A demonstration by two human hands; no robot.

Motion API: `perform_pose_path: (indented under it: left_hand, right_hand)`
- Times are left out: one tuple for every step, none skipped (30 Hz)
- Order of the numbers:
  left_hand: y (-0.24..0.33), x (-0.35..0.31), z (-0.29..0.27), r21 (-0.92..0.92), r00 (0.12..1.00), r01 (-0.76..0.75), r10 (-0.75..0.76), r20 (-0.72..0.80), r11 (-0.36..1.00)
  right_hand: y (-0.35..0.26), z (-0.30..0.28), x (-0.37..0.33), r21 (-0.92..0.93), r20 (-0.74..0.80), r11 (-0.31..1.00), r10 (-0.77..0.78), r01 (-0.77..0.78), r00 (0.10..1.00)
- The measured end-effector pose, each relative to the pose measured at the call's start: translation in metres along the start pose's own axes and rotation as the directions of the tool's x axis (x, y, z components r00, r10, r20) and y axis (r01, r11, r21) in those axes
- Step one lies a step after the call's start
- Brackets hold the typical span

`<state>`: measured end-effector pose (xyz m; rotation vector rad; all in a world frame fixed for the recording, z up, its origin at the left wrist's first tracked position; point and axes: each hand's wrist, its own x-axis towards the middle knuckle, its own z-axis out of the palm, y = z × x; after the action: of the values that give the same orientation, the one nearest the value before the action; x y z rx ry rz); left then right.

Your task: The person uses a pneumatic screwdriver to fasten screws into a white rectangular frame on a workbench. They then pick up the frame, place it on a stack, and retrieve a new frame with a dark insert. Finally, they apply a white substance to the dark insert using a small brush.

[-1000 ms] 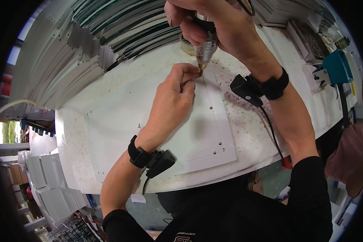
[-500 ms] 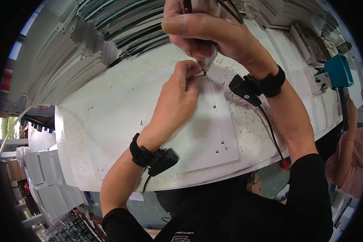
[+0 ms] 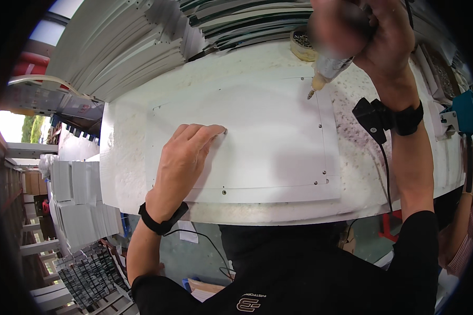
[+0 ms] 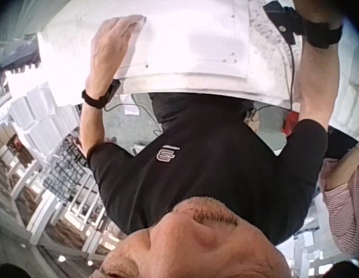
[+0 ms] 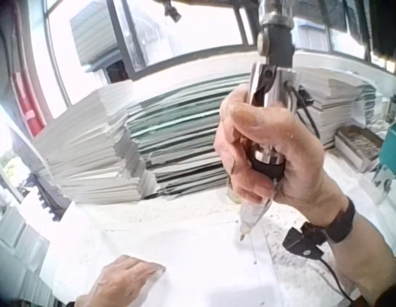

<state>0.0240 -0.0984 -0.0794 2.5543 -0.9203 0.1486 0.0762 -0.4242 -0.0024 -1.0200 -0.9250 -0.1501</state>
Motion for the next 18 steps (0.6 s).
perform_pose_path:
  left_hand:
    - [-0.003, 0.001, 0.001, 0.004, 0.999, -0.028, 0.028, 0.019, 1.000]
    - [-0.005, 0.003, 0.001, 0.009, 0.998, -0.056, 0.055, 0.038, 0.998]
    - [-0.006, 0.006, 0.001, 0.012, 0.995, -0.077, 0.076, 0.058, 0.997]
    - [-0.007, 0.010, 0.001, 0.016, 0.992, -0.099, 0.097, 0.078, 0.995]
    - [-0.008, 0.014, 0.000, 0.020, 0.988, -0.120, 0.118, 0.099, 0.993]
    - [-0.009, 0.015, 0.000, 0.036, 0.985, -0.138, 0.134, 0.104, 0.990]
    - [-0.010, 0.016, -0.001, 0.051, 0.983, -0.157, 0.150, 0.110, 0.986]
    - [-0.010, 0.017, -0.001, 0.067, 0.979, -0.175, 0.166, 0.116, 0.982]
    - [-0.011, 0.017, 0.000, 0.082, 0.977, -0.188, 0.178, 0.119, 0.979]
    - [-0.011, 0.017, 0.002, 0.097, 0.974, -0.201, 0.189, 0.123, 0.975]
    - [-0.011, 0.017, 0.003, 0.112, 0.972, -0.214, 0.200, 0.126, 0.970]
    - [-0.009, 0.020, 0.003, 0.130, 0.971, -0.220, 0.204, 0.127, 0.967]
    - [-0.007, 0.022, 0.004, 0.149, 0.970, -0.226, 0.208, 0.127, 0.963]
    - [-0.005, 0.021, 0.004, 0.167, 0.969, -0.232, 0.212, 0.127, 0.958]
    - [-0.005, 0.018, 0.006, 0.160, 0.976, -0.208, 0.194, 0.099, 0.965]
    - [-0.005, 0.015, 0.007, 0.152, 0.982, -0.184, 0.175, 0.071, 0.971]
    - [-0.006, 0.011, 0.007, 0.143, 0.987, -0.160, 0.156, 0.043, 0.977]
    - [-0.004, 0.008, 0.009, 0.030, 0.994, -0.107, 0.106, 0.027, 0.994]
  right_hand:
    - [0.001, -0.002, 0.001, -0.016, 0.042, 1.000, -0.015, 0.015, 0.999]
    - [0.002, -0.006, 0.001, -0.052, 0.099, 0.998, -0.021, 0.027, 0.995]
    - [0.004, -0.008, 0.001, -0.036, 0.127, 0.999, -0.022, 0.027, 0.992]
    - [0.005, -0.011, 0.001, -0.020, 0.155, 0.999, -0.024, 0.027, 0.988]
    - [0.007, -0.012, 0.001, 0.055, 0.155, 0.998, -0.026, 0.018, 0.988]
    - [0.008, -0.009, 0.000, 0.089, 0.131, 0.996, -0.017, 0.005, 0.991]
    - [0.008, -0.004, 0.000, 0.122, 0.107, 0.993, -0.009, -0.004, 0.994]
    - [0.002, 0.003, -0.002, 0.105, 0.060, 0.994, 0.006, -0.013, 0.998]
    - [0.002, 0.006, -0.004, 0.084, 0.036, 0.996, 0.009, -0.012, 0.999]
    - [0.000, 0.010, -0.004, 0.062, 0.012, 0.998, 0.010, -0.011, 1.000]
    - [0.001, 0.010, -0.005, 0.033, 0.015, 0.999, -0.008, 0.008, 1.000]
    - [0.001, 0.007, -0.003, 0.017, 0.044, 0.999, -0.035, 0.034, 0.998]
    - [0.002, 0.006, -0.004, 0.007, 0.067, 0.998, -0.056, 0.056, 0.996]
    - [0.004, 0.006, -0.005, 0.001, 0.090, 0.997, -0.076, 0.077, 0.993]
    - [0.007, 0.009, -0.007, 0.078, 0.033, 0.996, -0.048, 0.045, 0.998]
    - [0.010, 0.014, -0.007, 0.126, 0.023, 0.991, -0.038, 0.035, 0.999]
    - [0.013, 0.020, -0.009, 0.177, 0.008, 0.984, -0.030, 0.028, 1.000]
    - [0.013, 0.023, -0.011, 0.216, -0.006, 0.976, -0.019, 0.020, 1.000]
